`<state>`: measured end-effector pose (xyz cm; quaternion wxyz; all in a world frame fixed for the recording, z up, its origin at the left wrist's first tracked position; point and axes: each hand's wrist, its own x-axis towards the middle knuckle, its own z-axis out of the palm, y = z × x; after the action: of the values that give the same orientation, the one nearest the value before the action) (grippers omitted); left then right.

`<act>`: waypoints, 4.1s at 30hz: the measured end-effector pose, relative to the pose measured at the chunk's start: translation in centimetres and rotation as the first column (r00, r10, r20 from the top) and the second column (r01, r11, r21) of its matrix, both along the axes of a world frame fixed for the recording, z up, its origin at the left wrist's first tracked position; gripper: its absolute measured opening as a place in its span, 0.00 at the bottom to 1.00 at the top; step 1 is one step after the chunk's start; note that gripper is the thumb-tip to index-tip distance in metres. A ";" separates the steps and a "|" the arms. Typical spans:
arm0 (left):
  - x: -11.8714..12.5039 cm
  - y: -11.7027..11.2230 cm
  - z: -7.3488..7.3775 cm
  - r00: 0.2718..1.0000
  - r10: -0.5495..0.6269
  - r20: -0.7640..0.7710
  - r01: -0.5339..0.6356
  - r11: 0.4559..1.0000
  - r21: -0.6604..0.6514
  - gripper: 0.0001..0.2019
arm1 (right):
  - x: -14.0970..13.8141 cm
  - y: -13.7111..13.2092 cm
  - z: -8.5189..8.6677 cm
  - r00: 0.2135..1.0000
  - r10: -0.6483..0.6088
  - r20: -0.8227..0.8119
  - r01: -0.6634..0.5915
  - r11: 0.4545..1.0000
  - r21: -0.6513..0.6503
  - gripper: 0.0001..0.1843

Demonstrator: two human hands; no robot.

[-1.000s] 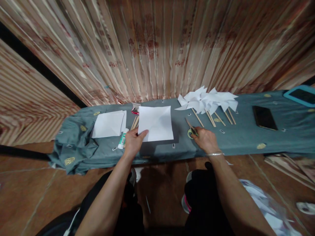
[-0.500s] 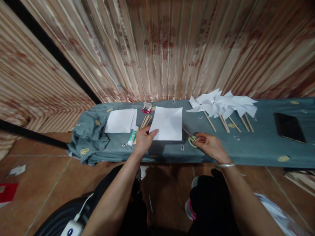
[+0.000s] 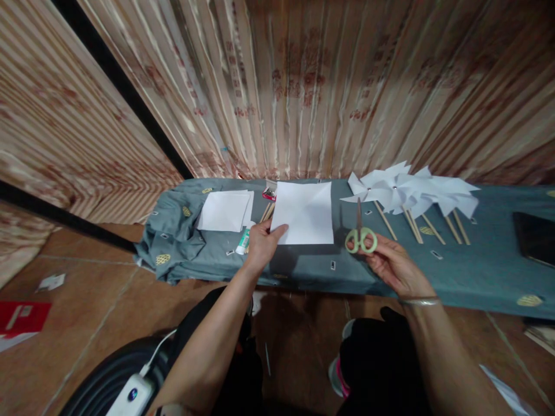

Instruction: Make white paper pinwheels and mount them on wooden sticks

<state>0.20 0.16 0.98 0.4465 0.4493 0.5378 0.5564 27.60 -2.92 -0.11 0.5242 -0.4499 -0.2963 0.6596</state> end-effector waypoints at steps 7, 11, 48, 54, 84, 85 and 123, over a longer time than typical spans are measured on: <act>-0.6 0.4 0.6 0.999 0.041 0.032 -0.041 0.999 0.011 0.12 | -0.9 0.2 -0.6 0.972 0.005 -0.236 -0.006 1.000 -0.004 0.12; -1.2 0.8 0.9 0.989 0.089 0.118 -0.092 0.995 0.023 0.13 | -1.6 -0.3 -0.5 0.984 0.020 -0.180 -0.022 1.000 -0.012 0.17; -1.3 0.9 0.8 0.995 -0.026 0.095 0.029 0.999 -0.031 0.11 | -2.1 -2.3 1.2 0.718 0.534 0.447 -0.612 0.790 0.041 0.31; -1.3 0.9 0.7 0.996 -0.042 0.079 0.043 0.999 -0.018 0.11 | -2.2 -2.3 1.3 0.712 0.543 0.446 -0.615 0.788 0.023 0.31; -1.6 0.8 0.6 0.997 -0.040 0.068 0.042 0.998 -0.037 0.09 | -2.3 -2.3 0.7 0.748 0.561 0.356 -0.568 0.818 -0.094 0.28; -1.6 0.8 0.6 0.997 -0.038 0.066 0.041 0.998 -0.039 0.10 | -2.3 -2.4 0.7 0.748 0.559 0.356 -0.564 0.819 -0.101 0.28; -1.3 0.5 1.3 0.999 -0.053 -0.007 0.053 0.996 -0.072 0.09 | -2.7 -2.3 0.9 0.768 0.541 0.342 -0.525 0.838 -0.149 0.29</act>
<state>-1.11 0.64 2.24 0.4745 0.4496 0.5474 0.5226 24.91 -5.24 0.80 0.2397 -0.4751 -0.4903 0.6903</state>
